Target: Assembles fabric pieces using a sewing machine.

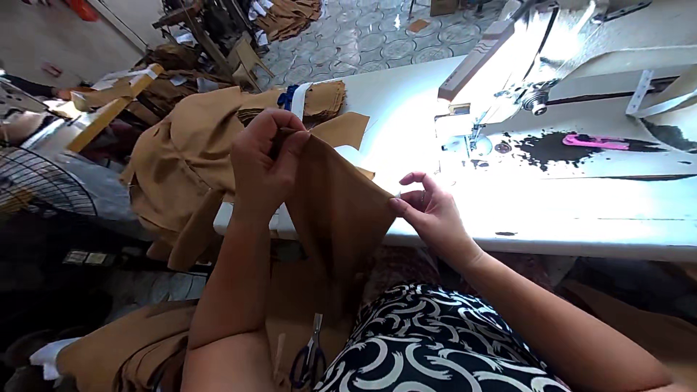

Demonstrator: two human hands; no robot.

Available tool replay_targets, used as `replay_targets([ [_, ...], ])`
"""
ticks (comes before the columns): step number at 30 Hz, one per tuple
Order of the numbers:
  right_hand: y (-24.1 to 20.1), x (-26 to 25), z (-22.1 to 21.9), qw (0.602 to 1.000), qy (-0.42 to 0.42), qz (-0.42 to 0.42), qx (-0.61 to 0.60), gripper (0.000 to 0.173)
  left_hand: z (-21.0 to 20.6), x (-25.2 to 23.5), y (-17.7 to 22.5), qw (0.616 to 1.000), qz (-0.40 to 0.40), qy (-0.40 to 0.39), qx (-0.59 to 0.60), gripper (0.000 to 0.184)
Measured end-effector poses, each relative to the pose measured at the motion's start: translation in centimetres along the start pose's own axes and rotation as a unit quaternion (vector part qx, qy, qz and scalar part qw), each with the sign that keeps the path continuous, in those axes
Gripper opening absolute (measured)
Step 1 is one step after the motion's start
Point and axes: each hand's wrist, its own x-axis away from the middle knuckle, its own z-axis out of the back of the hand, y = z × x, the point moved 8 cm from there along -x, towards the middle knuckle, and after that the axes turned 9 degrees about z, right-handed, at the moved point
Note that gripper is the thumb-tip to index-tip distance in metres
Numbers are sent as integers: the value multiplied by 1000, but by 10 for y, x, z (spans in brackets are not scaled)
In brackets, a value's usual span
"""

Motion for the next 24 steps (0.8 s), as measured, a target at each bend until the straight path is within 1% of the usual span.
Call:
replay_targets([
  [5,0,-2,-2,994,17,-25,-104,28,6,1,-3,1000,12,0,-10,16],
  [8,1,-2,0,987,9,-90,-132,31,7,2,-7,1000,18,2,-14,17],
  [9,1,-2,-2,984,-7,-112,-141,35,8,2,-8,1000,20,4,-15,16],
  [12,2,1,-13,965,-100,-156,-185,49,8,3,-7,1000,20,8,-9,15],
  [13,2,3,-16,957,-118,-163,-210,50,8,3,-6,1000,19,8,-5,15],
  [14,2,4,-18,952,-120,-166,-228,47,9,3,-5,1000,18,7,-1,15],
  [15,1,3,-18,951,-106,-170,-234,40,9,4,-3,1000,15,6,4,14],
  [17,4,1,-13,954,-43,-198,-223,23,10,5,4,1000,6,3,13,12],
  [19,11,0,-6,954,18,-227,-197,14,12,8,12,1000,-8,3,12,11],
  [21,16,2,0,954,53,-247,-161,18,13,11,18,1000,-23,6,-11,15],
  [22,18,2,4,956,67,-247,-144,21,13,12,19,999,-28,10,-25,16],
  [24,24,3,10,959,97,-233,-131,21,12,12,18,998,-18,11,-51,17],
])
